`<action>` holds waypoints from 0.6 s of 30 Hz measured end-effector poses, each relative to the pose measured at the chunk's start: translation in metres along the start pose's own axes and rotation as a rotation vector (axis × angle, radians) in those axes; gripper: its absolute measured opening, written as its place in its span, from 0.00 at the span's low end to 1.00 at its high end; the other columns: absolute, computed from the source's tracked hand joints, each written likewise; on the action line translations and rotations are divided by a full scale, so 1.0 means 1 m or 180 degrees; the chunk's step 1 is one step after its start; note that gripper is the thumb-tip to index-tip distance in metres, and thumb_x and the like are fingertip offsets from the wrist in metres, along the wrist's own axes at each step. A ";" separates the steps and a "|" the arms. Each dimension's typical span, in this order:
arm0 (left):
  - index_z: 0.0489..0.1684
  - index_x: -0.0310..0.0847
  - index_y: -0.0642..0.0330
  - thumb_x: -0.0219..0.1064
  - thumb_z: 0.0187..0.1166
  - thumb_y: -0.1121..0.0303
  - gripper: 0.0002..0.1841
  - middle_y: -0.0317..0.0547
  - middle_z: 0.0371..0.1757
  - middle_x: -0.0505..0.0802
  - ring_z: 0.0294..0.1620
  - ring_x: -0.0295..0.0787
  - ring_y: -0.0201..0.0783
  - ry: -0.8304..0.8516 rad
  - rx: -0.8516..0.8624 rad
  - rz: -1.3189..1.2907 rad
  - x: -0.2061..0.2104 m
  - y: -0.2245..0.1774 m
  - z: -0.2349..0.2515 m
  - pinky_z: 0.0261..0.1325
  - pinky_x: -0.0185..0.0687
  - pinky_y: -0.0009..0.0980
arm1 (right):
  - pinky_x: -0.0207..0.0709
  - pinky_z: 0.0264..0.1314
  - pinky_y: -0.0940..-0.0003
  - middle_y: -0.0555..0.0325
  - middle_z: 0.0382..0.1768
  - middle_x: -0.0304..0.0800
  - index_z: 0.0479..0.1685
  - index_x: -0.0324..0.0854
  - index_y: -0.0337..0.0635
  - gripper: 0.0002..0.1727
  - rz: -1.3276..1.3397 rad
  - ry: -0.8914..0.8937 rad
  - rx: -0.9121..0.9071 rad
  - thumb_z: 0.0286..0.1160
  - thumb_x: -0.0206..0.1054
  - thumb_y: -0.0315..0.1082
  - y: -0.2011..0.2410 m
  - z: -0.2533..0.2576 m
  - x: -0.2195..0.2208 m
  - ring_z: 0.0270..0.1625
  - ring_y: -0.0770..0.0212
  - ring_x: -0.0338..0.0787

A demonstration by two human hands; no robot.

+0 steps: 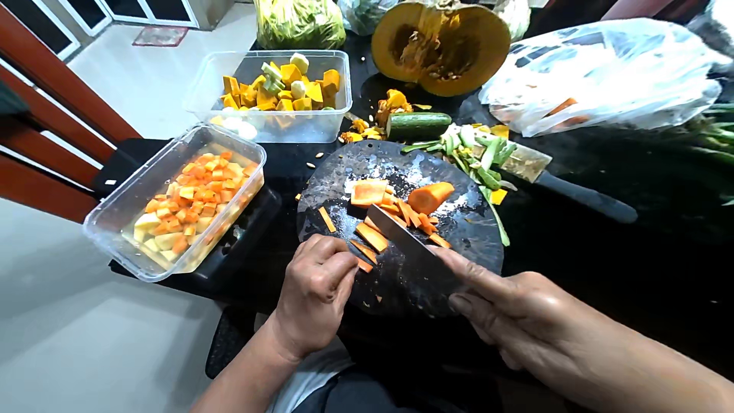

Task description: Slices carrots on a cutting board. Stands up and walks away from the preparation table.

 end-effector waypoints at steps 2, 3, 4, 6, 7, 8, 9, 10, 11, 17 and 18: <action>0.32 0.92 0.61 0.67 0.76 0.74 0.07 0.44 0.40 0.93 0.48 0.88 0.35 0.0114 0.0060 0.0073 0.009 -0.005 0.010 0.56 0.81 0.29 | 0.71 0.16 0.87 0.69 0.18 0.77 0.84 0.68 0.35 0.27 0.0211 -0.0072 0.0000 0.89 0.51 0.37 -0.004 0.001 -0.003 0.16 0.83 0.75; 0.33 0.92 0.61 0.68 0.77 0.73 0.07 0.44 0.40 0.93 0.48 0.88 0.36 0.0126 0.0081 0.0080 0.012 -0.007 0.015 0.55 0.81 0.31 | 0.72 0.17 0.87 0.69 0.19 0.77 0.83 0.69 0.36 0.26 0.0273 -0.0113 -0.0010 0.90 0.51 0.37 -0.007 0.001 -0.004 0.17 0.83 0.75; 0.34 0.92 0.61 0.69 0.77 0.70 0.07 0.44 0.40 0.93 0.48 0.89 0.37 0.0102 0.0078 0.0120 0.014 -0.008 0.019 0.54 0.82 0.32 | 0.73 0.17 0.87 0.69 0.20 0.78 0.82 0.70 0.37 0.25 0.0311 -0.0140 -0.0011 0.91 0.51 0.38 -0.009 0.001 -0.006 0.17 0.83 0.76; 0.38 0.93 0.61 0.72 0.75 0.64 0.10 0.47 0.43 0.93 0.48 0.90 0.43 0.0081 -0.0023 0.0433 0.016 -0.008 0.030 0.50 0.85 0.39 | 0.73 0.17 0.87 0.69 0.21 0.79 0.80 0.72 0.36 0.25 0.0339 -0.0172 -0.0001 0.91 0.51 0.39 -0.014 -0.003 -0.010 0.18 0.83 0.77; 0.42 0.92 0.61 0.74 0.73 0.59 0.13 0.49 0.45 0.93 0.50 0.89 0.47 0.0189 -0.0147 0.0669 0.016 -0.007 0.036 0.49 0.85 0.44 | 0.73 0.17 0.88 0.68 0.21 0.80 0.79 0.73 0.35 0.25 0.0328 -0.0175 -0.0013 0.90 0.52 0.39 -0.016 -0.007 -0.012 0.18 0.83 0.76; 0.45 0.91 0.63 0.76 0.70 0.56 0.18 0.52 0.46 0.92 0.52 0.89 0.52 0.0377 -0.0330 0.0857 0.016 -0.005 0.042 0.49 0.84 0.48 | 0.71 0.18 0.88 0.68 0.21 0.80 0.77 0.75 0.35 0.24 0.0291 -0.0148 -0.0028 0.90 0.52 0.39 -0.018 -0.011 -0.014 0.18 0.83 0.75; 0.48 0.90 0.64 0.78 0.68 0.54 0.22 0.54 0.48 0.91 0.53 0.88 0.55 0.0597 -0.0540 0.0945 0.016 -0.004 0.047 0.50 0.84 0.52 | 0.71 0.18 0.88 0.67 0.21 0.80 0.75 0.76 0.35 0.23 0.0258 -0.0094 -0.0048 0.89 0.52 0.39 -0.019 -0.015 -0.016 0.17 0.83 0.75; 0.50 0.89 0.65 0.80 0.66 0.55 0.23 0.55 0.47 0.90 0.54 0.88 0.56 0.0766 -0.0695 0.0970 0.016 -0.002 0.053 0.51 0.84 0.53 | 0.71 0.18 0.87 0.66 0.21 0.79 0.73 0.78 0.36 0.23 0.0221 0.0000 -0.0065 0.89 0.52 0.39 -0.020 -0.020 -0.018 0.17 0.81 0.75; 0.51 0.88 0.66 0.82 0.65 0.56 0.23 0.56 0.47 0.90 0.54 0.88 0.56 0.0903 -0.0804 0.0958 0.016 -0.001 0.057 0.52 0.84 0.54 | 0.72 0.18 0.84 0.64 0.20 0.79 0.71 0.79 0.37 0.22 0.0167 0.0130 -0.0079 0.88 0.53 0.39 -0.020 -0.024 -0.020 0.17 0.79 0.76; 0.41 0.90 0.63 0.76 0.72 0.67 0.09 0.50 0.38 0.89 0.40 0.89 0.47 0.1197 -0.0845 0.0532 0.010 0.003 0.064 0.44 0.86 0.47 | 0.75 0.20 0.62 0.54 0.21 0.84 0.68 0.81 0.33 0.22 -0.0214 0.0936 -0.0304 0.84 0.55 0.37 -0.007 -0.032 -0.009 0.20 0.56 0.84; 0.38 0.90 0.61 0.74 0.72 0.69 0.06 0.46 0.36 0.88 0.38 0.88 0.41 0.1058 -0.0771 0.0422 0.005 0.005 0.064 0.42 0.85 0.42 | 0.74 0.18 0.62 0.55 0.19 0.82 0.67 0.81 0.33 0.22 -0.0269 0.0896 -0.0359 0.84 0.54 0.37 -0.005 -0.028 -0.004 0.19 0.57 0.83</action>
Point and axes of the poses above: each hand's wrist, its own z-axis towards the middle knuckle, its own x-axis out of the palm, y = z × x, the point moved 4 cm from there along z, towards the middle knuckle
